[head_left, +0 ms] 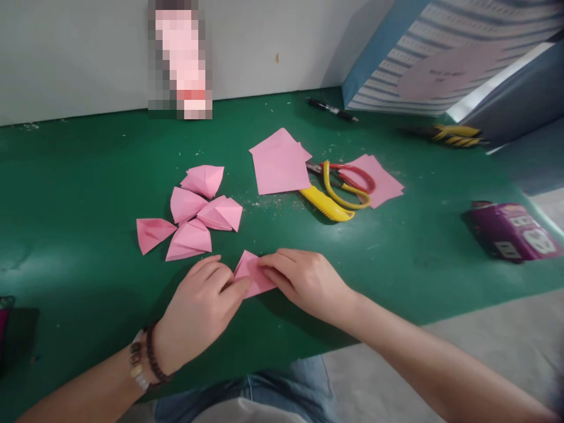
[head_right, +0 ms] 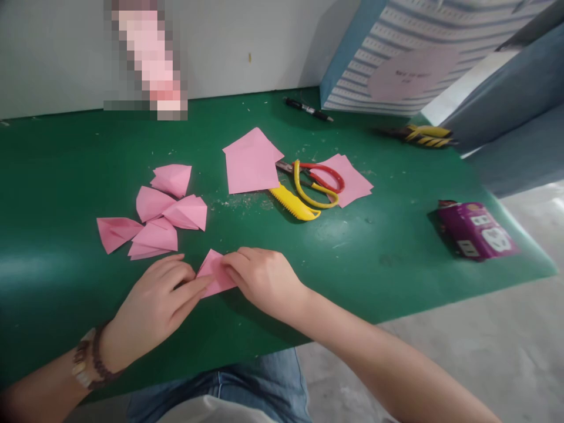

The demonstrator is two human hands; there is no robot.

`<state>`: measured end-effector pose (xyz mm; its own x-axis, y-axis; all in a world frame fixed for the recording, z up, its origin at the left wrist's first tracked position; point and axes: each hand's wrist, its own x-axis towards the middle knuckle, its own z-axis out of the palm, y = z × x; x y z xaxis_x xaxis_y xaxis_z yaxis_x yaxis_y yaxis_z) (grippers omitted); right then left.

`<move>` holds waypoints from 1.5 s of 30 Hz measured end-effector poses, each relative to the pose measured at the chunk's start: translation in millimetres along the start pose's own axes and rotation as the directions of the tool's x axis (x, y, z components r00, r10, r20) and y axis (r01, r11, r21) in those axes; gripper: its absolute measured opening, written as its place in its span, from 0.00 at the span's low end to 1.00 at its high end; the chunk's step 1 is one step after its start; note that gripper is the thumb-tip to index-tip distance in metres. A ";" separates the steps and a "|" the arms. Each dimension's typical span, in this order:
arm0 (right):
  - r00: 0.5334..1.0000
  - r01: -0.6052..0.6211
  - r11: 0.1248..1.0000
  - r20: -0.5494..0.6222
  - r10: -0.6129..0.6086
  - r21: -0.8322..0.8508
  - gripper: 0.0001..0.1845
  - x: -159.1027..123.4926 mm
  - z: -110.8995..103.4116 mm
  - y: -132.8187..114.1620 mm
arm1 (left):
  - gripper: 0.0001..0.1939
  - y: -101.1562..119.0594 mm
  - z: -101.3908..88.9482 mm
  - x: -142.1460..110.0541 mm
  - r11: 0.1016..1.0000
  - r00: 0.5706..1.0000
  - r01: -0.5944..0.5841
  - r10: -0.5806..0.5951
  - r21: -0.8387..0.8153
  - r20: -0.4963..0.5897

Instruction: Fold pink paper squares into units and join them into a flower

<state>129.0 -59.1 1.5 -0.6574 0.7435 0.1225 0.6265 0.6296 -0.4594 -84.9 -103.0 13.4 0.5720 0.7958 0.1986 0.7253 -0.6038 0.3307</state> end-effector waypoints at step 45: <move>0.993 0.056 0.993 -0.096 -0.066 -0.100 0.15 4.0 7.1 -2.1 | 0.13 -2.4 2.1 5.2 0.997 0.994 -0.022 0.015 0.068 0.108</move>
<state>122.1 -59.1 -3.3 -0.6538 0.7188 0.2363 0.6275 0.6896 -0.3615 -82.9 -97.5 11.7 0.6210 0.7771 0.1023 0.7366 -0.6232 0.2628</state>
